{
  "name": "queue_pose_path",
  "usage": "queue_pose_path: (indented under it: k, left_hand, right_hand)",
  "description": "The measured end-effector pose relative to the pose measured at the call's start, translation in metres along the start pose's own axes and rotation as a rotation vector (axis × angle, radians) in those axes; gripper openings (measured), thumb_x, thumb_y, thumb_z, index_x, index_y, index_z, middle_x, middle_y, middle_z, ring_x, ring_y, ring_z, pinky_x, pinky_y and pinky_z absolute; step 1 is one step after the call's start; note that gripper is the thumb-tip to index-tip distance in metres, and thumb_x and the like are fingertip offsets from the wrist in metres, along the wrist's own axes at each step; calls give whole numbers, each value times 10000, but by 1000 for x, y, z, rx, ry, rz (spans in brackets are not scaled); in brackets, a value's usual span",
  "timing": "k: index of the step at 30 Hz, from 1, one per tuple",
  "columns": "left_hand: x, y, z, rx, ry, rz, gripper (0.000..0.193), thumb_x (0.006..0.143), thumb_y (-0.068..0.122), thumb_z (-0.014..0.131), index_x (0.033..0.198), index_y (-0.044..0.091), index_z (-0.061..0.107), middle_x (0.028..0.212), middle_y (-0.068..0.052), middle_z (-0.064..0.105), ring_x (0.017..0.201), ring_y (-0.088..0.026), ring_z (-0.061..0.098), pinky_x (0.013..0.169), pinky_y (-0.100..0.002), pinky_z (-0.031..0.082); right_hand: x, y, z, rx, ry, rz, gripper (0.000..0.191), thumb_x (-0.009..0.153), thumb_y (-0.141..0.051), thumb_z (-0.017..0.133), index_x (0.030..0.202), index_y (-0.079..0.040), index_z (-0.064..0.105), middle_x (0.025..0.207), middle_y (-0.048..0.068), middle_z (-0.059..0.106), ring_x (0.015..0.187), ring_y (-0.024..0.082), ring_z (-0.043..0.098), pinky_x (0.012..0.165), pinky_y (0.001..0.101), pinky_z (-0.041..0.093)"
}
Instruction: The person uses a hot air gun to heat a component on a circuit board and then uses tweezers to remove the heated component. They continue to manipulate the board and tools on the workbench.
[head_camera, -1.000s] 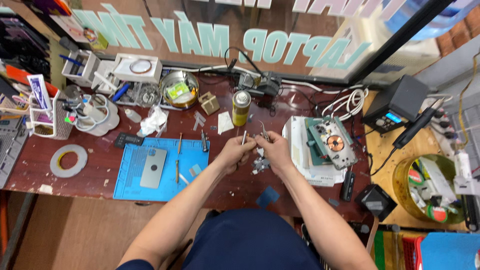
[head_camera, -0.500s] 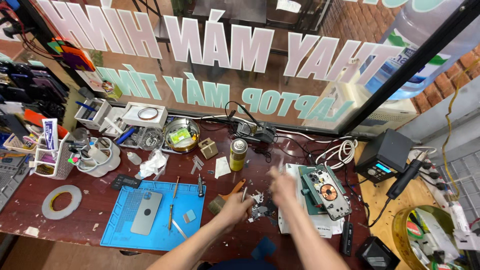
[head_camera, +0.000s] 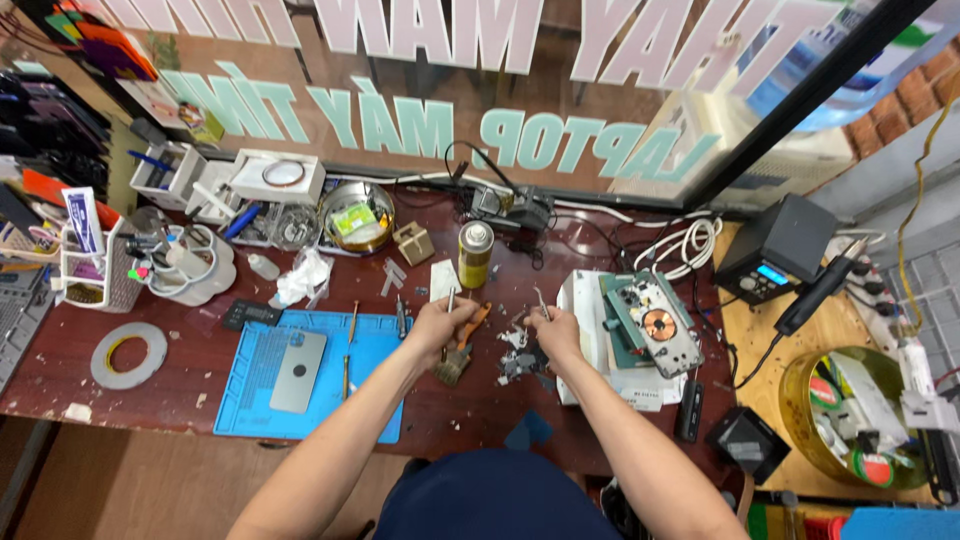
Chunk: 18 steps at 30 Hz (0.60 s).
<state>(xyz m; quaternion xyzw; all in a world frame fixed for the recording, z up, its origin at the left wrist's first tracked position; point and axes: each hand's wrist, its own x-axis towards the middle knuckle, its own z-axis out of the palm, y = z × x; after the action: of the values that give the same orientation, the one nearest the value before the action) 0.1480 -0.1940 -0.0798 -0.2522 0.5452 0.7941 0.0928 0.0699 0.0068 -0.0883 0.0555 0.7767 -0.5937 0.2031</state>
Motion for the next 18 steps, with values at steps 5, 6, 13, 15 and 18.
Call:
queue_pose_path:
  k: [5,6,13,15,18]
  left_hand:
    - [1,2,-9,-57,-4,-64,175,982,202,662,1076,74,737,817,-1,678,531,-56,502,418,-220,334]
    - [0,4,-10,-66,-8,-53,157,975,190,669,1066,77,729,828,-5,696,544,-54,506,424,-218,334]
    - [-13,-5,-49,-41,102,-27,136,920,148,761,1008,59,708,804,-32,679,569,-78,536,447,-240,376]
    - [-13,-12,-68,24,186,-37,160,903,143,788,1005,47,711,800,-46,660,567,-95,540,446,-258,393]
    - [-15,-26,-93,127,298,-139,166,882,131,780,1006,47,706,822,-64,672,557,-129,549,439,-288,411]
  right_hand:
    - [-5,15,-1,-160,-31,6,260,979,-226,625,963,3,748,707,26,651,640,115,554,604,315,452]
    - [-9,20,0,-149,-55,7,236,958,-213,604,994,-31,750,703,16,659,642,110,585,608,313,473]
    - [-44,54,29,-642,-279,-50,207,813,-234,781,968,-96,793,794,111,752,707,228,725,692,386,569]
    - [-50,59,40,-707,-341,133,242,819,-242,783,1013,-97,780,806,153,754,701,306,750,688,429,600]
    - [-51,65,55,-865,-326,-48,287,754,-292,864,944,-81,826,798,121,760,781,256,750,797,384,582]
